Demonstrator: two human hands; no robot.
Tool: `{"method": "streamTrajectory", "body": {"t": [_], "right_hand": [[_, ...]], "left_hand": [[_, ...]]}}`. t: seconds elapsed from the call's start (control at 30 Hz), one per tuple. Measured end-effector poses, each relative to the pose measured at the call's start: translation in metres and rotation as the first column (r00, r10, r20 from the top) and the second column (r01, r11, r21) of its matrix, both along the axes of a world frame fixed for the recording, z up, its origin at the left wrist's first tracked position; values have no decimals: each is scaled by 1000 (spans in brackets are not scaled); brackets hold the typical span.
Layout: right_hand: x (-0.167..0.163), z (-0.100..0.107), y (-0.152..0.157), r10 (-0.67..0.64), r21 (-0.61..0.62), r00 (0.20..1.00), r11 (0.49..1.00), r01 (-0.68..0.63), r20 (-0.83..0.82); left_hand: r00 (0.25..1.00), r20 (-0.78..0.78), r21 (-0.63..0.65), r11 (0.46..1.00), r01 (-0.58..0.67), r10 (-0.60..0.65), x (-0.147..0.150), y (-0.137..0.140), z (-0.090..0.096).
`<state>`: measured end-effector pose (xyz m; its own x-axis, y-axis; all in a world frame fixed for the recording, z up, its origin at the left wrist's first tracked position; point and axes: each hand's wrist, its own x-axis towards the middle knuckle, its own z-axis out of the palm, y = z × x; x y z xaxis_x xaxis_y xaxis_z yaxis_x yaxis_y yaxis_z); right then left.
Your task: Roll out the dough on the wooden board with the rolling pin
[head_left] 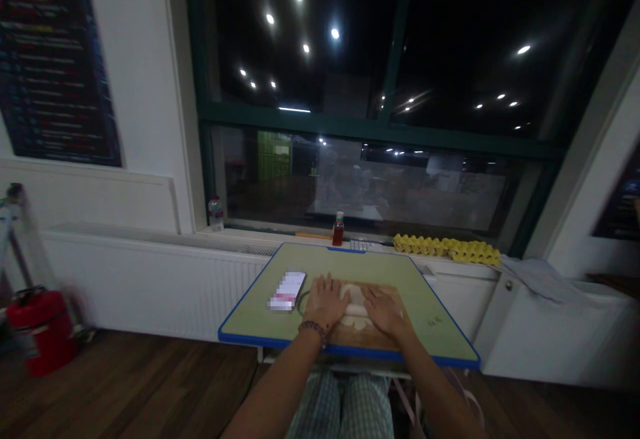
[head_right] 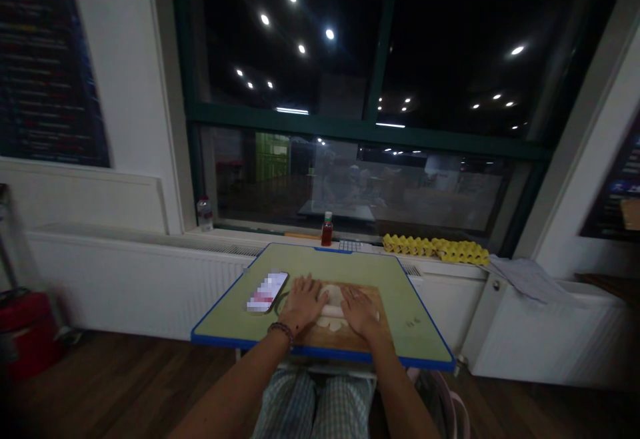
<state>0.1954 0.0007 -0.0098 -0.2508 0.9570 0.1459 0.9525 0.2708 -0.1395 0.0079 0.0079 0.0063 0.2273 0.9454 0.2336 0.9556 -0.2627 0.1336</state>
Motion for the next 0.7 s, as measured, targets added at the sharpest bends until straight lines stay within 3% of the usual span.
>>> {"method": "streamTrajectory", "body": {"t": [0.13, 0.23, 0.53, 0.7], "right_hand": [[3, -5, -1, 10, -9, 999, 1000, -11, -43], [2, -4, 2, 4, -37, 998, 999, -6, -56], [-9, 1, 15, -190, -27, 979, 982, 188, -78], [-13, -3, 22, -270, 4, 962, 963, 270, -33]], "left_hand": [[1000, -24, -49, 999, -16, 15, 5, 14, -10], [1000, -21, 25, 1000, -4, 4, 5, 17, -17], [1000, 6, 115, 993, -24, 24, 4, 20, -32], [998, 38, 86, 995, -52, 49, 5, 30, -34]]}}
